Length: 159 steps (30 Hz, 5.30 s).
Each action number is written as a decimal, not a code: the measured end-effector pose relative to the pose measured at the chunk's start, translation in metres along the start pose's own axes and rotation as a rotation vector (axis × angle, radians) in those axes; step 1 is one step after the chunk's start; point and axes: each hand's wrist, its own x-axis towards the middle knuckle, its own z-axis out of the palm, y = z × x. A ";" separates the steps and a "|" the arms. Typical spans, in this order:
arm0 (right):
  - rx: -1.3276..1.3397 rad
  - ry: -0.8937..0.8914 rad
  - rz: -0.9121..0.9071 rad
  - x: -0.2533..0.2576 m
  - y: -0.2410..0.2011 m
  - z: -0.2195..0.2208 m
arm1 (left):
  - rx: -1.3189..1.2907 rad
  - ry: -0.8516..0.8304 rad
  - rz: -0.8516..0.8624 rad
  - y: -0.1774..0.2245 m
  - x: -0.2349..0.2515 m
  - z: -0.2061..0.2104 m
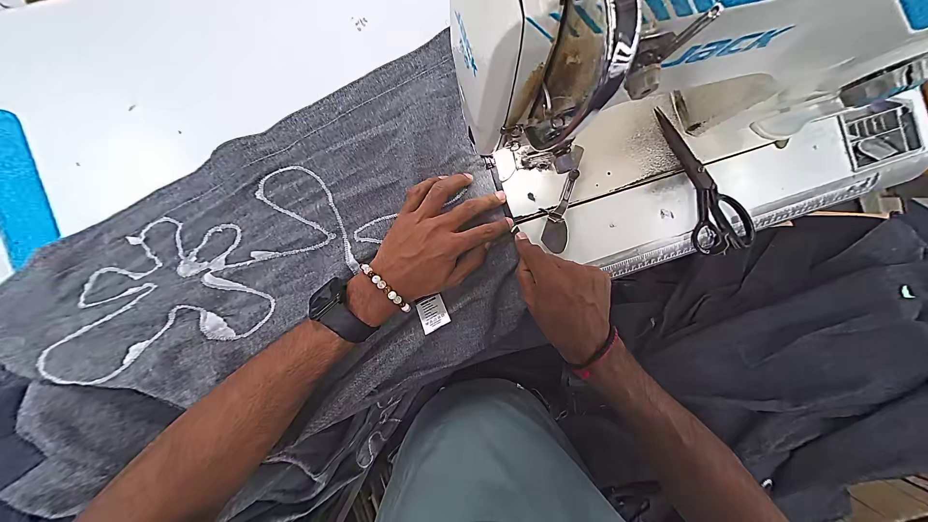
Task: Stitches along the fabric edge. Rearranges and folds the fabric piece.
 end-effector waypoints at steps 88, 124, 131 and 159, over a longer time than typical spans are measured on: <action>0.187 0.088 0.115 0.016 -0.014 0.012 | 0.043 -0.060 -0.555 -0.046 -0.048 -0.102; 0.115 0.332 0.046 0.042 0.004 0.028 | -0.013 0.032 -0.178 -0.012 0.021 -0.002; 0.224 0.054 0.257 0.073 -0.016 0.007 | 0.115 0.000 -0.343 0.023 0.012 0.011; 0.660 -0.034 0.504 -0.008 -0.056 0.008 | 0.165 0.088 -0.197 0.000 0.010 0.006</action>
